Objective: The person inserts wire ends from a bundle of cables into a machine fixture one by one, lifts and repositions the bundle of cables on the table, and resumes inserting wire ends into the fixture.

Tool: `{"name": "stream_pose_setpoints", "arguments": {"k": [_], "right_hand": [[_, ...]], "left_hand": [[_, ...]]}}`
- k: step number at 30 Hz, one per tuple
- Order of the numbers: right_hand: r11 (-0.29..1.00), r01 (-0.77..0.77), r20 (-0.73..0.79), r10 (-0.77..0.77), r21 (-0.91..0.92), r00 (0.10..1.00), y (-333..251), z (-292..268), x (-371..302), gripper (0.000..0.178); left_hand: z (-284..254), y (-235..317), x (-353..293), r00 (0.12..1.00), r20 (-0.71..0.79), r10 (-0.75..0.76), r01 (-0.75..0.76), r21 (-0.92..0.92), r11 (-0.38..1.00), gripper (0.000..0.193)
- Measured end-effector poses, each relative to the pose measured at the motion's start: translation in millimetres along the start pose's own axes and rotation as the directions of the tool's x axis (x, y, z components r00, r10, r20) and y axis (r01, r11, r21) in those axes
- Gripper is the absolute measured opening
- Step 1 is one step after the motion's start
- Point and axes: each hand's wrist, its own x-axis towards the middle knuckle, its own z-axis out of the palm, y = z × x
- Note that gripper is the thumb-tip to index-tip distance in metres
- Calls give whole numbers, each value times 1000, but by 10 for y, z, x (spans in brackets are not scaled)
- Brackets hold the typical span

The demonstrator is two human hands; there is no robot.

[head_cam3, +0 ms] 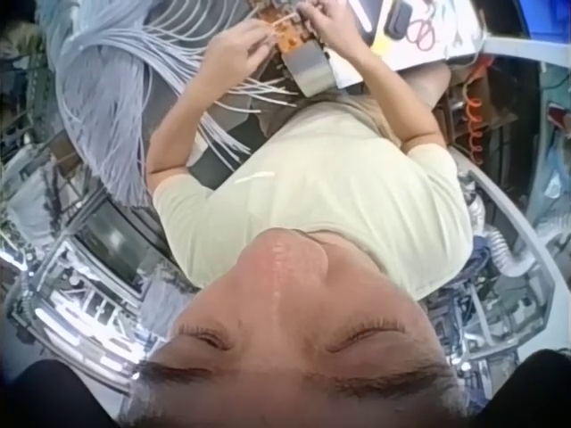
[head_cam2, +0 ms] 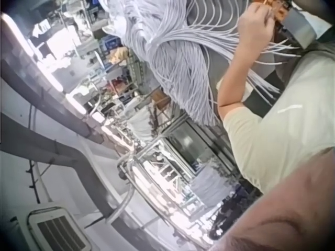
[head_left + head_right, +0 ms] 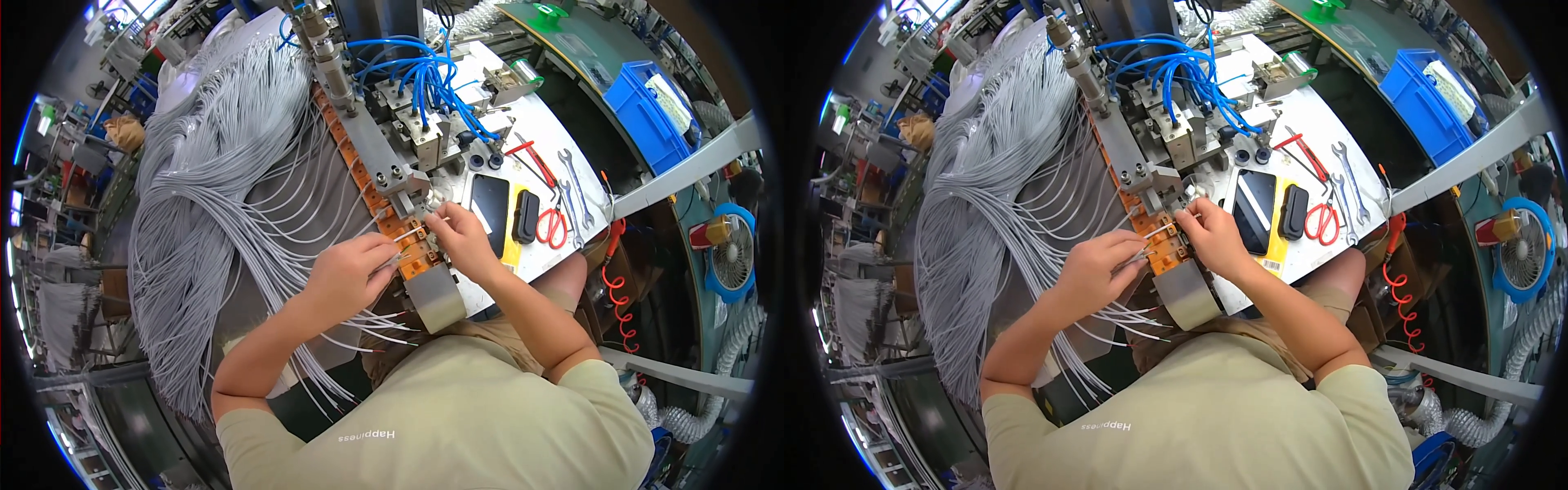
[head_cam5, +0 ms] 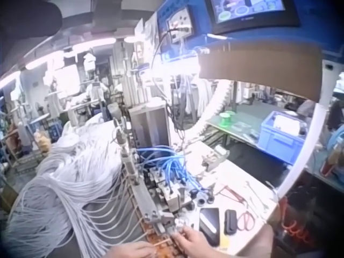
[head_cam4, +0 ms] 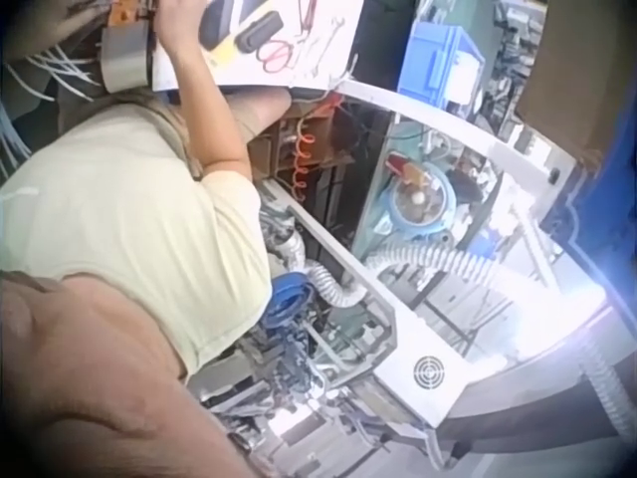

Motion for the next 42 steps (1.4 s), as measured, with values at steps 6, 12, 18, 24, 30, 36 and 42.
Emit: {"name": "stream_pose_setpoints", "arguments": {"k": [6, 12, 18, 24, 30, 36, 42], "right_hand": [[988, 126, -171, -140, -93, 975, -30, 44, -156, 14], [754, 527, -46, -588, -393, 807, -453, 173, -523, 8], [757, 530, 69, -548, -383, 833, -557, 214, -543, 10], [849, 437, 95, -429, -297, 898, -544, 213, -536, 11], [603, 699, 253, -660, -384, 708, -500, 161, -402, 9], [534, 723, 210, -721, -439, 660, -499, 193, -363, 7], [911, 211, -70, -251, -353, 965, -272, 18, -173, 12]], "left_hand": [[-91, 40, 51, 981, 88, -174, 189, -207, 960, 17], [-140, 40, 42, 905, 243, -349, 422, -410, 809, 19], [-104, 63, 40, 926, 194, -324, 374, -346, 861, 16], [-46, 34, 33, 982, 71, -175, 187, -240, 953, 14], [-104, 44, 11, 933, 239, -269, 342, -357, 869, 14], [-167, 137, 42, 890, 262, -373, 443, -304, 844, 16], [-218, 275, 19, 989, 51, -137, 142, -126, 982, 20]]}}
